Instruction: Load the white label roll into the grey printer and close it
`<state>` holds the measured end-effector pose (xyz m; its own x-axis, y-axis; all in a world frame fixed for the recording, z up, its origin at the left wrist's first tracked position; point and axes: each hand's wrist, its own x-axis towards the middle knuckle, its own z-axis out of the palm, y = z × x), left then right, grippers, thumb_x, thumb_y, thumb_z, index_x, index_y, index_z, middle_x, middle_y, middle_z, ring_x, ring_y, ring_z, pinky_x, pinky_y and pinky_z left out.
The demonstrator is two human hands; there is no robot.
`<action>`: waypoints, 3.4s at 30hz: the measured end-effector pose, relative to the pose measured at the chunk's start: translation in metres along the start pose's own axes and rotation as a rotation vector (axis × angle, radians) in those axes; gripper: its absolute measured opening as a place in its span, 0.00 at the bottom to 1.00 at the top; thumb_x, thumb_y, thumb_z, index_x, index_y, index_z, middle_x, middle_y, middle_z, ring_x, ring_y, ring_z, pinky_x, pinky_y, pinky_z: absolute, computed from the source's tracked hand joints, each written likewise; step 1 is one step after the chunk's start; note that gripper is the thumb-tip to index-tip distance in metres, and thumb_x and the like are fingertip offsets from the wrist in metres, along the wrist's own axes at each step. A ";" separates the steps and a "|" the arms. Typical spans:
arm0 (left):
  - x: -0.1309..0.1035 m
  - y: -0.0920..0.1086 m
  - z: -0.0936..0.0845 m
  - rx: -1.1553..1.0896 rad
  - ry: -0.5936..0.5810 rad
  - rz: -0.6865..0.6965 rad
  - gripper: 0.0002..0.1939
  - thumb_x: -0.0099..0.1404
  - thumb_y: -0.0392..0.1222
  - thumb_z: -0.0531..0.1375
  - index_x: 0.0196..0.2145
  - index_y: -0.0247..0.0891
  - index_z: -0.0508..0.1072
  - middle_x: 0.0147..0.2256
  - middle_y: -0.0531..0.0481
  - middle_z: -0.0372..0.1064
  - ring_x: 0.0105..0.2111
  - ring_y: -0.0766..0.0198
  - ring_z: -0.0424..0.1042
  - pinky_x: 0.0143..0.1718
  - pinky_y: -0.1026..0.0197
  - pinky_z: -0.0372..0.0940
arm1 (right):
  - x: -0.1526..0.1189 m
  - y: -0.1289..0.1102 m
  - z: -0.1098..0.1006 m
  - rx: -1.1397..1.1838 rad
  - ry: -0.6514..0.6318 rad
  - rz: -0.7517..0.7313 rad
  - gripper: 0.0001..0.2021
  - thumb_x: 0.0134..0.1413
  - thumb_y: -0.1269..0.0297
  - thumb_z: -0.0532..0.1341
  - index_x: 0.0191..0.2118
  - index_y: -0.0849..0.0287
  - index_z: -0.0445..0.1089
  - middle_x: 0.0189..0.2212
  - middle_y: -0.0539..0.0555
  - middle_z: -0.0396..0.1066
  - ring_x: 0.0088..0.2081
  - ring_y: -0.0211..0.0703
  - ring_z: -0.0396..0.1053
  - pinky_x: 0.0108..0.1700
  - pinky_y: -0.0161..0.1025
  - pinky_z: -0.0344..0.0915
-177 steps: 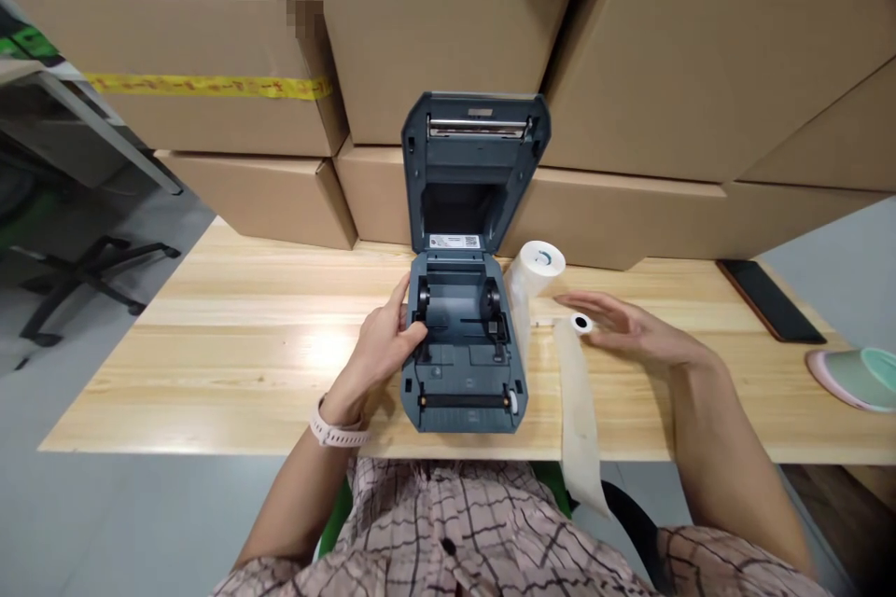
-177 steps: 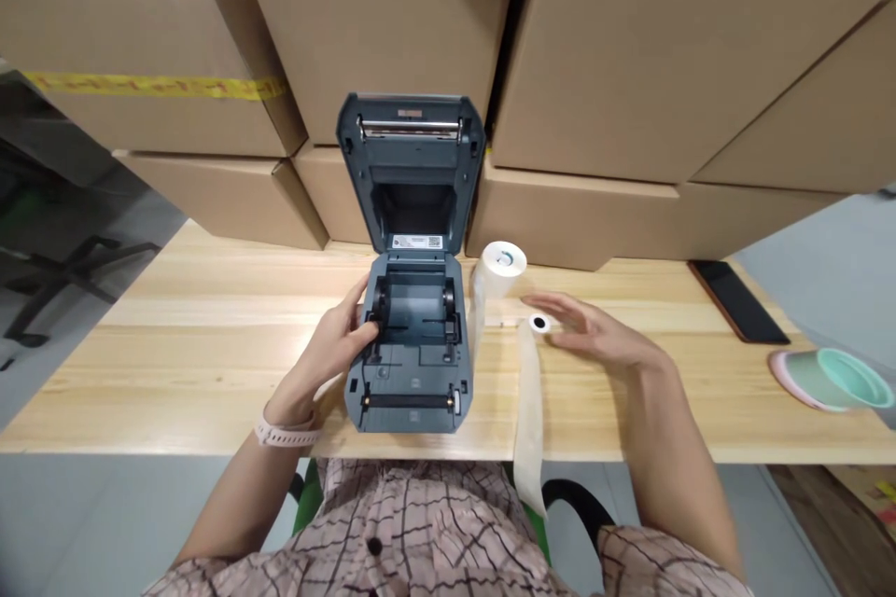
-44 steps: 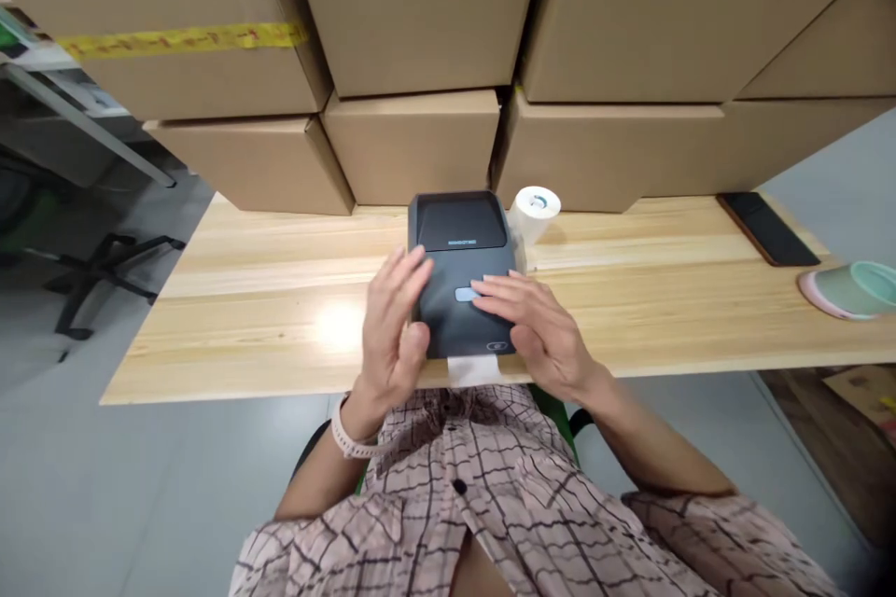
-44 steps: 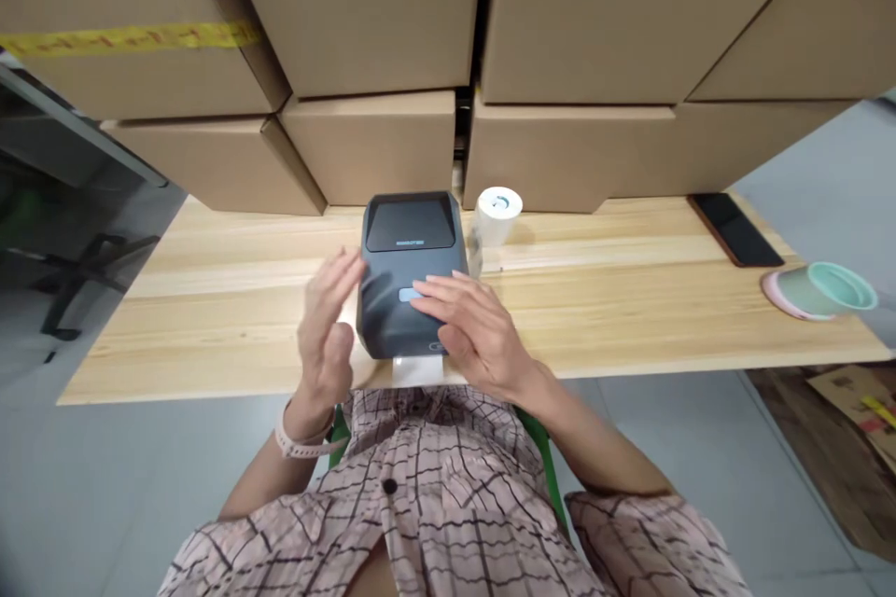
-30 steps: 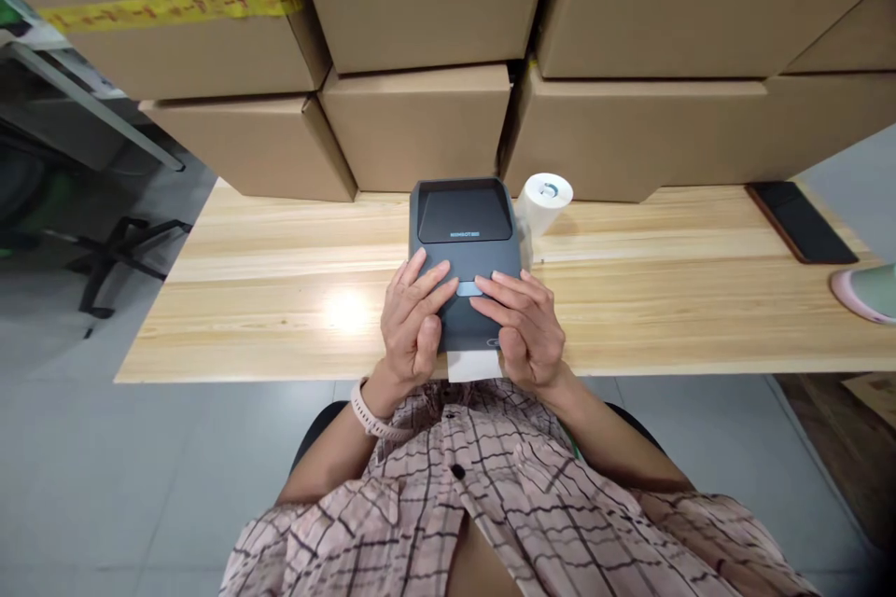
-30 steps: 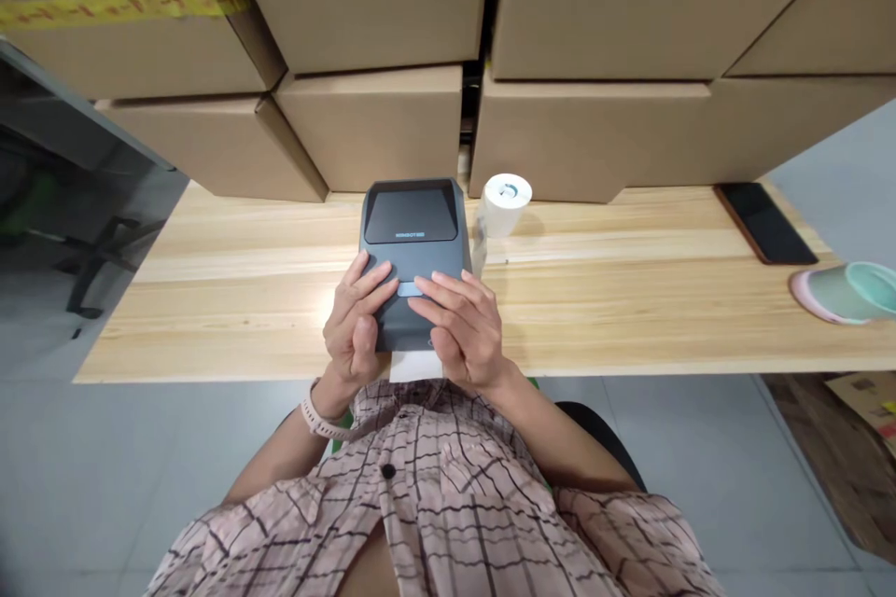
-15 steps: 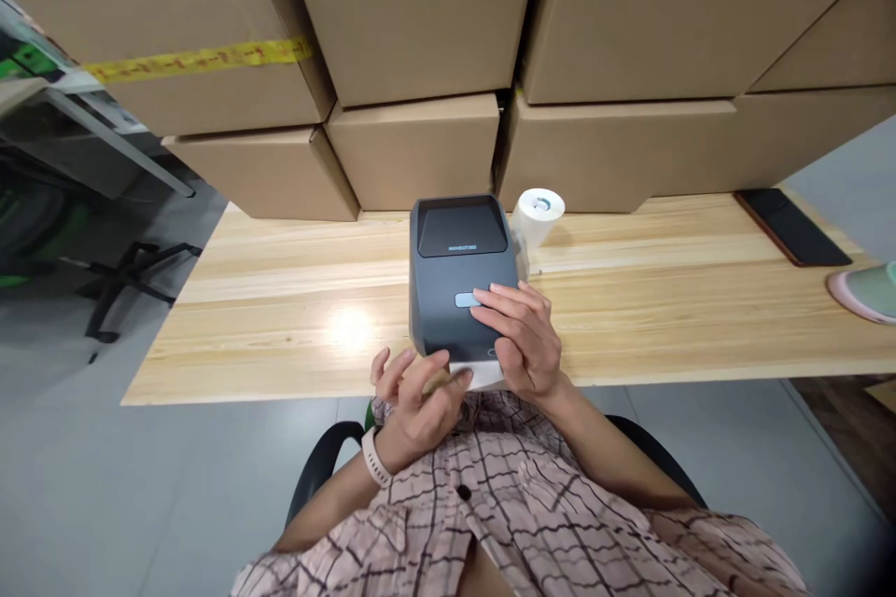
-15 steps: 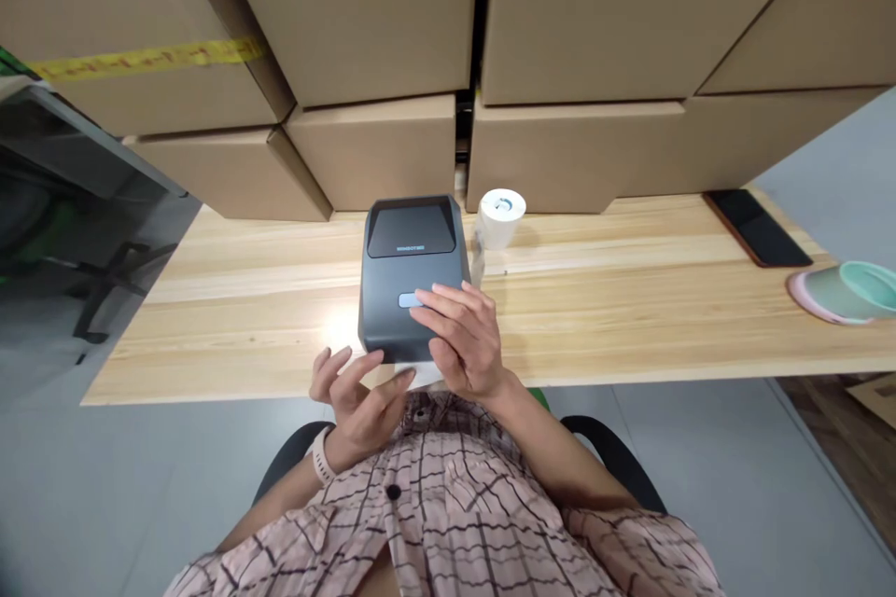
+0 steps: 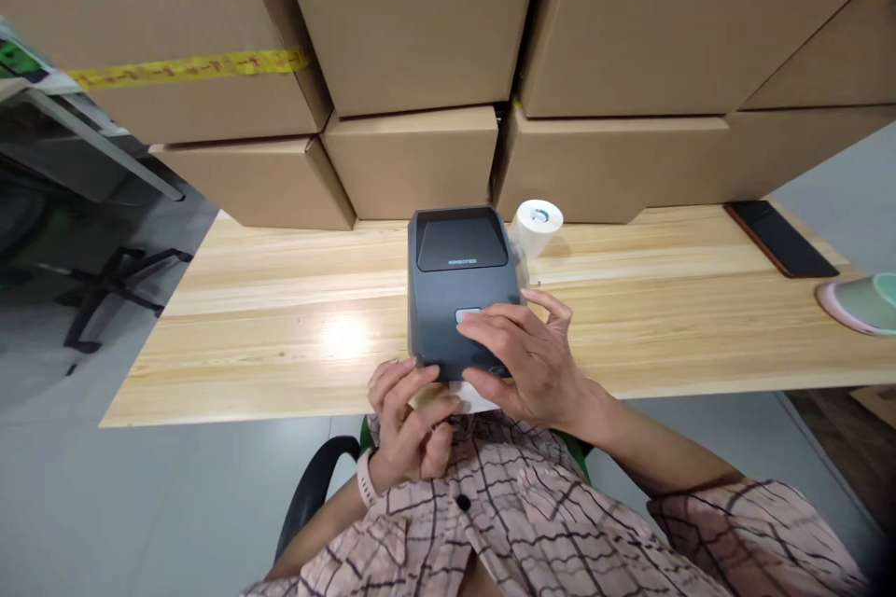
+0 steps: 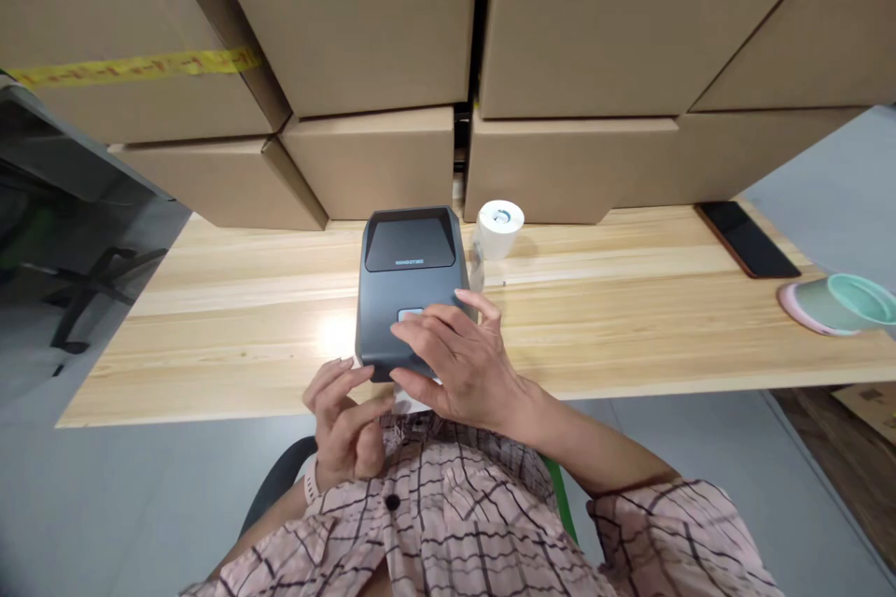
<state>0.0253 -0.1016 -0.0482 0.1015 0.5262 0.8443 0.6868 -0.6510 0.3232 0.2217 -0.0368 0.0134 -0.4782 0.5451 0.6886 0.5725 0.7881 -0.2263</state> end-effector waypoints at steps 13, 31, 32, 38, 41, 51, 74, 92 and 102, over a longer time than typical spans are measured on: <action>0.122 -0.102 0.029 -0.540 0.265 -0.778 0.06 0.62 0.39 0.63 0.38 0.38 0.76 0.39 0.48 0.77 0.39 0.63 0.76 0.45 0.58 0.71 | 0.070 0.051 -0.024 0.074 0.297 -0.085 0.32 0.69 0.35 0.43 0.72 0.39 0.49 0.73 0.53 0.51 0.72 0.63 0.54 0.64 0.68 0.63; 0.096 -0.104 0.052 -0.776 -0.448 -0.889 0.53 0.58 0.51 0.71 0.74 0.44 0.51 0.70 0.38 0.57 0.65 0.45 0.65 0.61 0.48 0.68 | 0.164 0.094 -0.019 -0.174 0.106 -0.052 0.16 0.75 0.60 0.49 0.54 0.56 0.71 0.54 0.59 0.74 0.59 0.52 0.69 0.63 0.55 0.63; 0.095 -0.103 0.052 -0.786 -0.458 -0.895 0.54 0.58 0.51 0.71 0.74 0.43 0.49 0.71 0.37 0.56 0.64 0.44 0.66 0.61 0.47 0.68 | 0.153 0.088 -0.017 -0.163 -0.043 -0.100 0.14 0.72 0.64 0.50 0.48 0.57 0.73 0.47 0.59 0.77 0.53 0.52 0.72 0.57 0.52 0.66; 0.093 -0.102 0.047 -0.780 -0.513 -0.864 0.59 0.59 0.48 0.69 0.77 0.40 0.39 0.73 0.36 0.53 0.69 0.42 0.60 0.67 0.45 0.62 | 0.122 0.082 0.010 -0.177 -1.007 -0.038 0.14 0.68 0.72 0.54 0.51 0.59 0.75 0.43 0.62 0.79 0.40 0.51 0.77 0.38 0.41 0.64; 0.095 -0.104 0.044 -0.792 -0.535 -0.850 0.60 0.59 0.40 0.66 0.77 0.39 0.33 0.74 0.36 0.50 0.71 0.46 0.58 0.71 0.47 0.56 | 0.127 0.085 0.025 -0.245 -1.144 -0.066 0.17 0.65 0.75 0.54 0.55 0.62 0.73 0.41 0.65 0.80 0.41 0.56 0.79 0.38 0.42 0.64; 0.097 -0.113 0.038 -0.874 -0.560 -0.806 0.59 0.56 0.32 0.62 0.77 0.45 0.33 0.76 0.41 0.43 0.73 0.48 0.54 0.73 0.47 0.53 | 0.127 0.089 0.044 -0.092 -1.215 -0.193 0.21 0.58 0.77 0.59 0.57 0.60 0.71 0.48 0.63 0.78 0.47 0.56 0.78 0.44 0.44 0.67; 0.094 -0.110 0.039 -0.801 -0.558 -0.755 0.50 0.63 0.34 0.62 0.77 0.43 0.43 0.76 0.42 0.43 0.75 0.49 0.49 0.75 0.46 0.49 | -0.033 0.219 -0.061 0.640 -0.450 0.903 0.27 0.41 0.48 0.77 0.45 0.56 0.76 0.45 0.60 0.78 0.43 0.52 0.76 0.46 0.49 0.74; 0.095 -0.106 0.042 -0.838 -0.542 -0.794 0.54 0.60 0.35 0.61 0.77 0.36 0.38 0.77 0.40 0.40 0.75 0.48 0.46 0.76 0.48 0.44 | 0.037 0.237 -0.001 0.771 -0.515 0.782 0.41 0.35 0.54 0.79 0.57 0.61 0.70 0.55 0.62 0.76 0.56 0.57 0.74 0.60 0.50 0.70; 0.092 -0.108 0.041 -0.851 -0.534 -0.774 0.53 0.59 0.34 0.61 0.77 0.41 0.42 0.77 0.46 0.37 0.76 0.48 0.40 0.77 0.47 0.40 | 0.113 0.155 -0.023 0.676 -0.672 0.279 0.39 0.40 0.42 0.75 0.56 0.57 0.68 0.52 0.59 0.76 0.49 0.54 0.75 0.48 0.44 0.71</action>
<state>-0.0095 0.0398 -0.0227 0.2947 0.9504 0.0991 0.0380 -0.1153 0.9926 0.2719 0.1402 0.0722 -0.7821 0.6199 0.0643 0.3217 0.4899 -0.8102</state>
